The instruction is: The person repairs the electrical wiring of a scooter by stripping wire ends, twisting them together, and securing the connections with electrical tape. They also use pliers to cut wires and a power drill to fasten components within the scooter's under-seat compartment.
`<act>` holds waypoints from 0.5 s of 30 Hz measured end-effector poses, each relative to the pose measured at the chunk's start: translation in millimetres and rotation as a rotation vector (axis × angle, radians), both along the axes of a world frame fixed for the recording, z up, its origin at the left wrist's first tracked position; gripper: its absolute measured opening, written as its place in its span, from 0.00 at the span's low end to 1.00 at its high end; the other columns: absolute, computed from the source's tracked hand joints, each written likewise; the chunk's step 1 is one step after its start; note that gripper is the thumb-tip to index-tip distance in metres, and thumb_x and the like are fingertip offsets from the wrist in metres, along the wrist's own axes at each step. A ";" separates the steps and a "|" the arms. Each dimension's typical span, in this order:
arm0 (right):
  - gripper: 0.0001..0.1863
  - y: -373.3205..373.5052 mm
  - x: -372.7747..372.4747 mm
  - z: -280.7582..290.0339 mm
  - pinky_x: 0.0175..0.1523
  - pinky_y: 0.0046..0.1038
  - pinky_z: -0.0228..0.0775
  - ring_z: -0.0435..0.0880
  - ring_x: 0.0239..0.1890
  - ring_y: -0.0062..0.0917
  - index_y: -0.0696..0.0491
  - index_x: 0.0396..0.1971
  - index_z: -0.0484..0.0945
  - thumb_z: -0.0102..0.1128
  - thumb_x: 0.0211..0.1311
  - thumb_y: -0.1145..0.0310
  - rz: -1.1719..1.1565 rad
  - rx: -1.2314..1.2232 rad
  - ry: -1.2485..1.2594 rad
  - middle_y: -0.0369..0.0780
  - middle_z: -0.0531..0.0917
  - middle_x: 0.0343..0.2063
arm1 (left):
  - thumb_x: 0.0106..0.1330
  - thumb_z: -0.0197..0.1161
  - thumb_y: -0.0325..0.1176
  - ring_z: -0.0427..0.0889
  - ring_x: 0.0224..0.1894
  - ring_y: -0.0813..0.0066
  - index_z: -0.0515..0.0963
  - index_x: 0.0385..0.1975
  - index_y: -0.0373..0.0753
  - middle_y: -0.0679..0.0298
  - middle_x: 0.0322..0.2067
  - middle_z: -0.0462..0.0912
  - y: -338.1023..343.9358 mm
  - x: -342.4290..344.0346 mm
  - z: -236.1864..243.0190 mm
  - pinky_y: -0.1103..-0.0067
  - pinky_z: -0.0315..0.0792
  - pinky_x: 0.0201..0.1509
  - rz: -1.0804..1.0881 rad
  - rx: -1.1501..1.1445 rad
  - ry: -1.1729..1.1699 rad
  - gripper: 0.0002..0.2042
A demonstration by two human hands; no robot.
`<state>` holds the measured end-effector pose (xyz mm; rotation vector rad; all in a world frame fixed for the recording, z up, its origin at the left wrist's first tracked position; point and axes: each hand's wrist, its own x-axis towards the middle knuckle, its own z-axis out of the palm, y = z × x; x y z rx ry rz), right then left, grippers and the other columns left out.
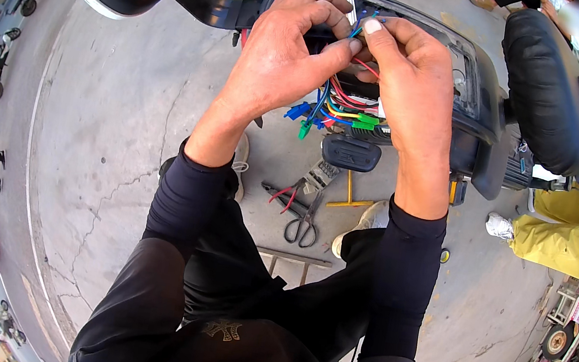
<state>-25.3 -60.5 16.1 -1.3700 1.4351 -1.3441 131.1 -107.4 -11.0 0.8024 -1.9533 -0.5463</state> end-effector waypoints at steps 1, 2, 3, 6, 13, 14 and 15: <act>0.14 0.8 -3.6 -1.7 0.39 0.20 0.78 0.84 0.31 0.19 0.64 0.39 0.82 0.58 0.69 0.66 0.018 0.007 -0.009 0.40 0.85 0.30 | 0.57 0.68 0.30 0.77 0.53 0.65 0.79 0.31 0.34 0.59 0.48 0.81 0.2 -0.8 -0.8 0.72 0.70 0.59 -0.005 -0.001 0.003 0.08; 0.15 1.6 -7.6 -1.2 0.39 0.20 0.78 0.84 0.31 0.20 0.64 0.39 0.82 0.58 0.69 0.65 0.035 0.014 -0.015 0.39 0.85 0.30 | 0.57 0.68 0.30 0.77 0.53 0.64 0.79 0.31 0.34 0.59 0.48 0.81 0.3 -1.9 -1.2 0.72 0.70 0.59 -0.011 -0.002 0.008 0.08; 0.15 2.0 -10.5 2.7 0.41 0.22 0.78 0.85 0.33 0.20 0.63 0.40 0.82 0.57 0.70 0.65 0.053 0.052 0.017 0.39 0.85 0.32 | 0.58 0.68 0.31 0.77 0.53 0.65 0.80 0.31 0.34 0.59 0.48 0.81 0.1 -2.0 -1.0 0.72 0.70 0.59 -0.008 -0.001 0.009 0.08; 0.15 1.5 -10.2 5.8 0.42 0.23 0.77 0.85 0.36 0.20 0.62 0.42 0.82 0.57 0.71 0.64 0.082 0.070 -0.141 0.39 0.86 0.34 | 0.62 0.67 0.33 0.77 0.53 0.66 0.81 0.33 0.34 0.59 0.48 0.81 -1.6 0.0 -0.3 0.73 0.70 0.59 -0.010 0.024 0.035 0.08; 0.15 -4.2 -6.0 0.7 0.39 0.22 0.78 0.84 0.32 0.20 0.64 0.39 0.82 0.56 0.69 0.65 0.039 0.038 -0.148 0.39 0.84 0.30 | 0.64 0.66 0.31 0.78 0.51 0.66 0.83 0.36 0.34 0.60 0.46 0.83 -10.5 1.3 -5.6 0.72 0.70 0.58 -0.045 0.001 0.078 0.07; 0.15 1.2 -11.2 -0.2 0.40 0.23 0.78 0.85 0.35 0.20 0.62 0.41 0.83 0.57 0.69 0.65 0.036 0.049 -0.132 0.38 0.85 0.32 | 0.63 0.67 0.31 0.78 0.50 0.64 0.82 0.35 0.34 0.60 0.44 0.84 -8.8 -5.1 -8.9 0.71 0.70 0.57 -0.046 -0.040 0.082 0.07; 0.14 6.8 -17.6 0.7 0.42 0.23 0.77 0.85 0.38 0.20 0.60 0.43 0.83 0.57 0.70 0.64 0.025 0.062 -0.117 0.38 0.85 0.35 | 0.61 0.67 0.31 0.79 0.49 0.62 0.82 0.34 0.34 0.60 0.42 0.85 -8.4 -14.1 -12.8 0.70 0.71 0.56 -0.055 -0.079 0.086 0.07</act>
